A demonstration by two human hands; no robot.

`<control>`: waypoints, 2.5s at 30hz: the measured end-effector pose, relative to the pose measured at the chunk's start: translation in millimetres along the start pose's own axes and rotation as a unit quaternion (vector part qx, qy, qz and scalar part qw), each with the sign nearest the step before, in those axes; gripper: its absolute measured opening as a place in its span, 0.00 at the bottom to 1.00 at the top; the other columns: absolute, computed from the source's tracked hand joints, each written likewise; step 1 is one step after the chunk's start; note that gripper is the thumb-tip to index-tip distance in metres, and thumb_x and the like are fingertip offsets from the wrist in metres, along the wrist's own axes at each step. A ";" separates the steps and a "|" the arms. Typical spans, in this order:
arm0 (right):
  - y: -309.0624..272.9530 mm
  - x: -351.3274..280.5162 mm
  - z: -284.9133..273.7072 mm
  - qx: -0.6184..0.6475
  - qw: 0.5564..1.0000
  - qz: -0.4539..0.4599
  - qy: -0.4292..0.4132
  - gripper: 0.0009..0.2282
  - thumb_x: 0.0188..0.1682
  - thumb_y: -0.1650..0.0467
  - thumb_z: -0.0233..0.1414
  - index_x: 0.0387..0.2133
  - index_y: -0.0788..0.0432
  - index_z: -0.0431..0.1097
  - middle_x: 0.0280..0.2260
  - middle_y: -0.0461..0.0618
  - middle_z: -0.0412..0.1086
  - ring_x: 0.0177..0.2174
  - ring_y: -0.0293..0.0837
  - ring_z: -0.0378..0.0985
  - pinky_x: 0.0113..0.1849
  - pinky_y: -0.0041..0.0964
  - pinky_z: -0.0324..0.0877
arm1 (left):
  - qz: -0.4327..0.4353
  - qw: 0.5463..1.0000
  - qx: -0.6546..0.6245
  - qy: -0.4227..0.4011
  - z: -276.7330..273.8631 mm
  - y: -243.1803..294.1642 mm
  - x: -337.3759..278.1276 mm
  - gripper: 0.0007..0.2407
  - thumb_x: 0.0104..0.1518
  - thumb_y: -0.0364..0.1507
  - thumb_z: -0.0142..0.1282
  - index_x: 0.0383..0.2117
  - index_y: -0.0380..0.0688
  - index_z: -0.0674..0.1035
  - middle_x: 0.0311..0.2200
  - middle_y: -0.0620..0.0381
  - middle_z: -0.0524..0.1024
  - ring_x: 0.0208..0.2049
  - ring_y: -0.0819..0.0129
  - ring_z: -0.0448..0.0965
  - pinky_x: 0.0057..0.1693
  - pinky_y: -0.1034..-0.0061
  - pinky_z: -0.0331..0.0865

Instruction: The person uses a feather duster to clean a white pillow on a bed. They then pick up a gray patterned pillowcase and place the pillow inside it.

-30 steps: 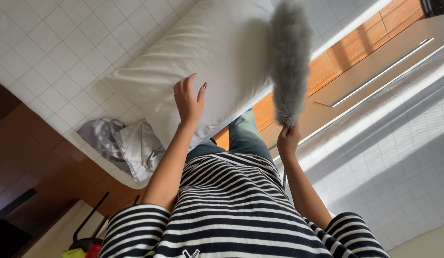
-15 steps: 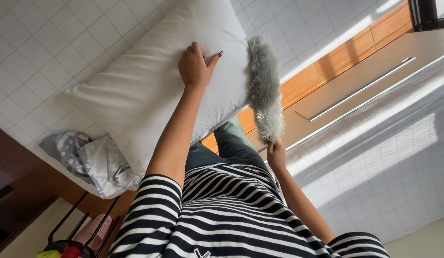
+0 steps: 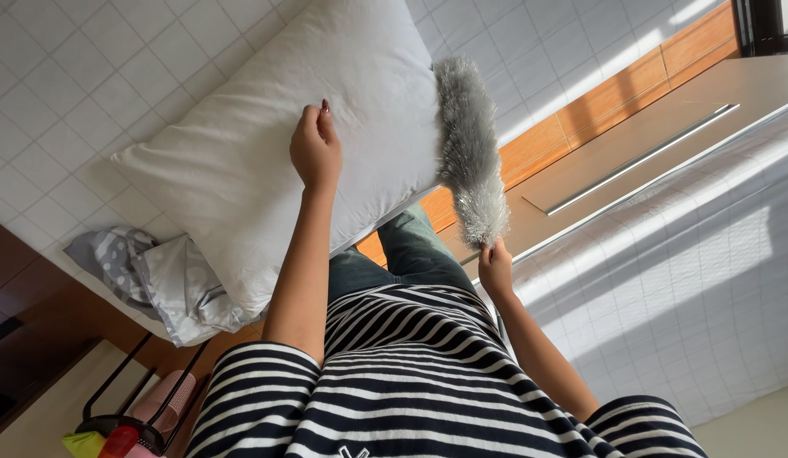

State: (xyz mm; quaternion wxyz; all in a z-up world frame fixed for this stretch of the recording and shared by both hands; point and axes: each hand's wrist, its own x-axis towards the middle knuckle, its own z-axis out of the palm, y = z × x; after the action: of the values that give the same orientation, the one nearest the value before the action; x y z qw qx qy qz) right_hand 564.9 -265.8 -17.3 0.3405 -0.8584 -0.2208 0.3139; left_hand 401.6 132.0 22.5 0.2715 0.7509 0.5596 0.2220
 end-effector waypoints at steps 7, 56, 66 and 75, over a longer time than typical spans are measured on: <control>-8.3 17.1 -0.5 -0.013 1.000 0.007 0.012 0.05 0.58 0.73 0.48 0.41 0.65 0.68 0.19 0.55 0.65 0.21 0.42 0.64 0.27 0.40 0.63 | -0.120 0.982 -0.131 0.060 -59.8 -47.9 -68.2 0.11 0.68 0.33 0.52 0.28 0.41 0.76 0.22 0.58 0.80 0.25 0.71 0.83 0.32 0.75 0.70; -136.8 -131.0 190.6 -0.494 0.662 -0.380 -0.415 0.10 0.53 0.70 0.46 0.46 0.58 0.65 0.25 0.62 0.74 0.27 0.62 0.78 0.28 0.58 0.72 | -0.526 0.843 -0.105 0.036 -95.3 -385.3 -473.7 0.26 0.56 0.21 0.48 0.65 0.35 0.61 0.64 0.33 0.55 0.62 0.38 0.64 0.64 0.57 0.65; -211.1 -126.2 185.7 -0.360 0.771 -0.438 -0.292 0.10 0.53 0.71 0.48 0.47 0.59 0.65 0.19 0.62 0.70 0.22 0.64 0.75 0.25 0.58 0.69 | -0.616 0.775 -0.117 0.070 -115.6 -381.5 -511.3 0.27 0.58 0.27 0.49 0.66 0.36 0.60 0.63 0.33 0.58 0.60 0.39 0.67 0.62 0.56 0.67; -157.8 -185.4 196.3 -0.505 0.681 -0.305 -0.434 0.08 0.54 0.69 0.45 0.42 0.54 0.69 0.29 0.63 0.75 0.31 0.64 0.78 0.34 0.61 0.72 | -0.626 0.775 -0.081 0.034 -115.1 -391.2 -507.3 0.26 0.53 0.27 0.52 0.62 0.42 0.65 0.63 0.38 0.57 0.61 0.41 0.60 0.60 0.53 0.65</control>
State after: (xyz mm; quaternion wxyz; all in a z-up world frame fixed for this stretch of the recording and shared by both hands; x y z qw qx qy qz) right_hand 272.7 -182.3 56.8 -0.2012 -0.5529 -0.7186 0.3706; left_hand -92.9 -248.5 -162.4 0.3910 0.2016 0.8951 0.0733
